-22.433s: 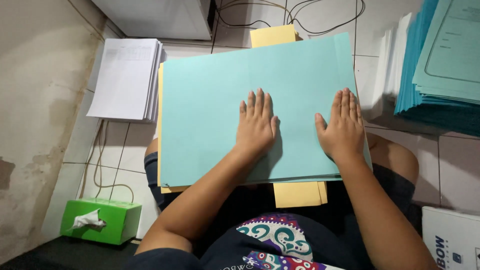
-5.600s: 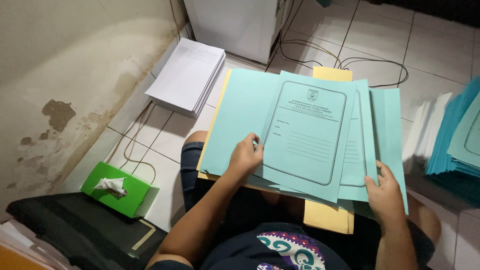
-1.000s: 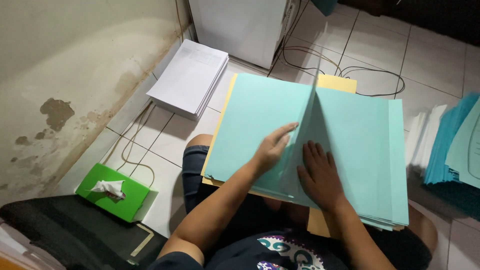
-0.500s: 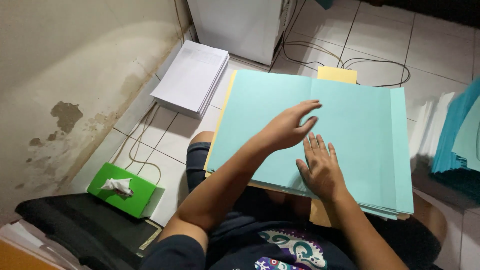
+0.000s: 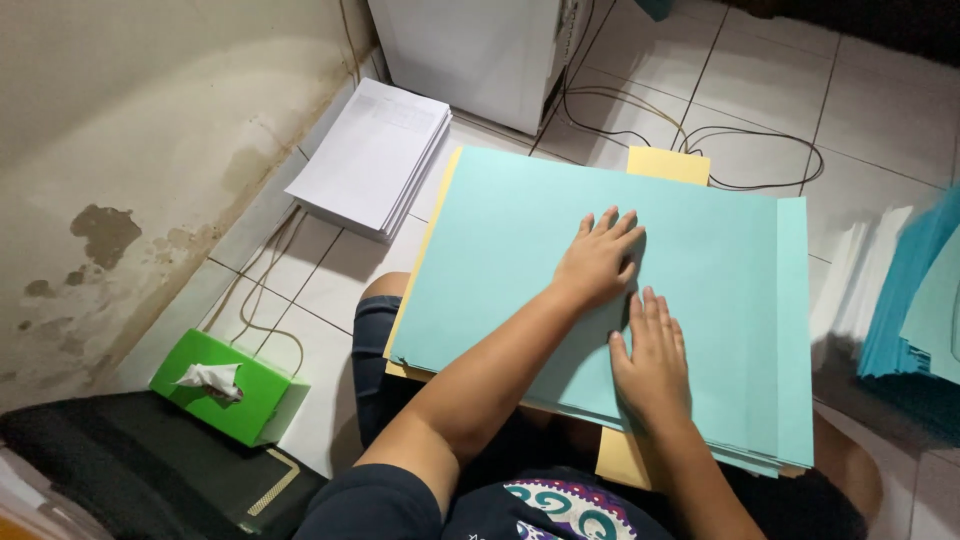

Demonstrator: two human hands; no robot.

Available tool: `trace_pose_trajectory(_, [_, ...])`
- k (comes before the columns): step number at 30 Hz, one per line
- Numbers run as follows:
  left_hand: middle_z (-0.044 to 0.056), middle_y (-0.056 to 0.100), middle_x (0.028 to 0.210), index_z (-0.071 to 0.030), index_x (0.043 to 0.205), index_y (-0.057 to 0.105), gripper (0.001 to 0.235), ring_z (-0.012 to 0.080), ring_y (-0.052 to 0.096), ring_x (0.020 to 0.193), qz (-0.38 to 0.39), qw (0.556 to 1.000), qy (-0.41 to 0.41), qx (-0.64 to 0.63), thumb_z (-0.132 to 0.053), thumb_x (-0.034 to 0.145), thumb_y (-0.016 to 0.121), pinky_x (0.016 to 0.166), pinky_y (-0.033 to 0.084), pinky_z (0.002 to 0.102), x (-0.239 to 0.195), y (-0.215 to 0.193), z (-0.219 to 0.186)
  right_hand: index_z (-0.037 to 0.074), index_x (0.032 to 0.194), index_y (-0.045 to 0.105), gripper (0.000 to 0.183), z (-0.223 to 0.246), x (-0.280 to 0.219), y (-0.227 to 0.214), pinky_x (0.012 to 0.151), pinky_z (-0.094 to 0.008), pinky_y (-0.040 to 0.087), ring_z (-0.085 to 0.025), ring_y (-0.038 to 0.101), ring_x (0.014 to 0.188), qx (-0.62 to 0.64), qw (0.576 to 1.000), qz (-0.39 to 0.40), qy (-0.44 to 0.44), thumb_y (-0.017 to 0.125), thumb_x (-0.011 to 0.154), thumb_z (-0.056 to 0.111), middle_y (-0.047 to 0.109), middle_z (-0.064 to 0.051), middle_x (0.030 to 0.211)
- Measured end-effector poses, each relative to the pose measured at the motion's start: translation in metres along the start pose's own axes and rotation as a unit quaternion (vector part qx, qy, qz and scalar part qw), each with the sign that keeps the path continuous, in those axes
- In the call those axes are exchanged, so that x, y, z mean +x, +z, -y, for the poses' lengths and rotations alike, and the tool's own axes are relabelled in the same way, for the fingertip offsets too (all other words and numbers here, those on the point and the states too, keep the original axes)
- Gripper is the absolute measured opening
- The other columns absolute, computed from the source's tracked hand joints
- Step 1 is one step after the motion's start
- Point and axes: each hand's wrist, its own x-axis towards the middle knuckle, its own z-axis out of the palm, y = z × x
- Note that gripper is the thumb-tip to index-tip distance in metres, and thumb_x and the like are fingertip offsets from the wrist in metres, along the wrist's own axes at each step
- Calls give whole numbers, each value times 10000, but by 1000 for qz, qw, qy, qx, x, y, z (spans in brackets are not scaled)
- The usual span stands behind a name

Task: The person sits on the floor and repeatedly folds light blue papers in half by hand. They smooth the crease with both hands and place the folded paper onto a growing stack on their lap.

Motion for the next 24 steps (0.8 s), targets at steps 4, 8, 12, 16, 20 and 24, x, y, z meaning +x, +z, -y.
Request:
trace_pose_trajectory(4, [83, 517, 1586, -189, 1475, 573, 536, 313, 409, 1530, 3, 1000, -10, -26, -274, 948, 622, 1275, 253, 563, -3, -5, -3, 151, 1625, 341, 734, -22, -10, -7, 1271, -519, 159, -354, 225, 1573, -68, 994, -10, 91, 431, 1013, 545, 262, -167, 1707])
trace_pose_trajectory(8, [70, 502, 1595, -192, 1482, 560, 524, 299, 388, 1538, 17, 999, -14, -29, -284, 968, 590, 1282, 242, 546, -4, -4, -3, 148, 1642, 304, 811, -48, -27, -23, 1294, -532, 82, -386, 134, 1599, -68, 982, -15, 175, 382, 1009, 649, 197, -243, 1712])
trace_pose_trajectory(12, [72, 494, 1599, -186, 1478, 561, 523, 298, 384, 1538, 24, 999, -13, -20, -301, 969, 601, 1283, 240, 543, -4, -1, -3, 115, 1634, 367, 791, -56, -48, -31, 1283, -599, 35, -395, 160, 1611, -102, 980, -54, 164, 379, 1039, 637, 272, -268, 1701])
trace_pose_trajectory(16, [96, 410, 1615, -125, 1459, 497, 524, 361, 289, 1536, 14, 999, 15, -32, -249, 950, 501, 1263, 186, 566, -3, 7, 1, 50, 1621, 385, 735, -73, -59, -40, 1200, -704, -77, -413, 70, 1632, -189, 959, -84, 191, 326, 1065, 527, 246, -201, 1747])
trace_pose_trajectory(20, [100, 389, 1629, -122, 1473, 485, 531, 362, 266, 1546, 27, 999, 12, -33, -255, 959, 488, 1268, 165, 566, -3, 2, 0, 21, 1679, 351, 815, -139, -63, -26, 1187, -745, -175, -409, 51, 1696, -261, 942, -81, 195, 238, 1140, 622, 339, -135, 1754])
trace_pose_trajectory(24, [95, 395, 1627, -123, 1488, 484, 548, 355, 276, 1543, 32, 999, 4, -34, -262, 958, 470, 1269, 169, 561, -2, 0, -3, -49, 1613, 212, 804, -121, -32, -55, 1216, -668, 27, -371, 116, 1587, -130, 982, -7, 138, 266, 1034, 506, 170, -227, 1715])
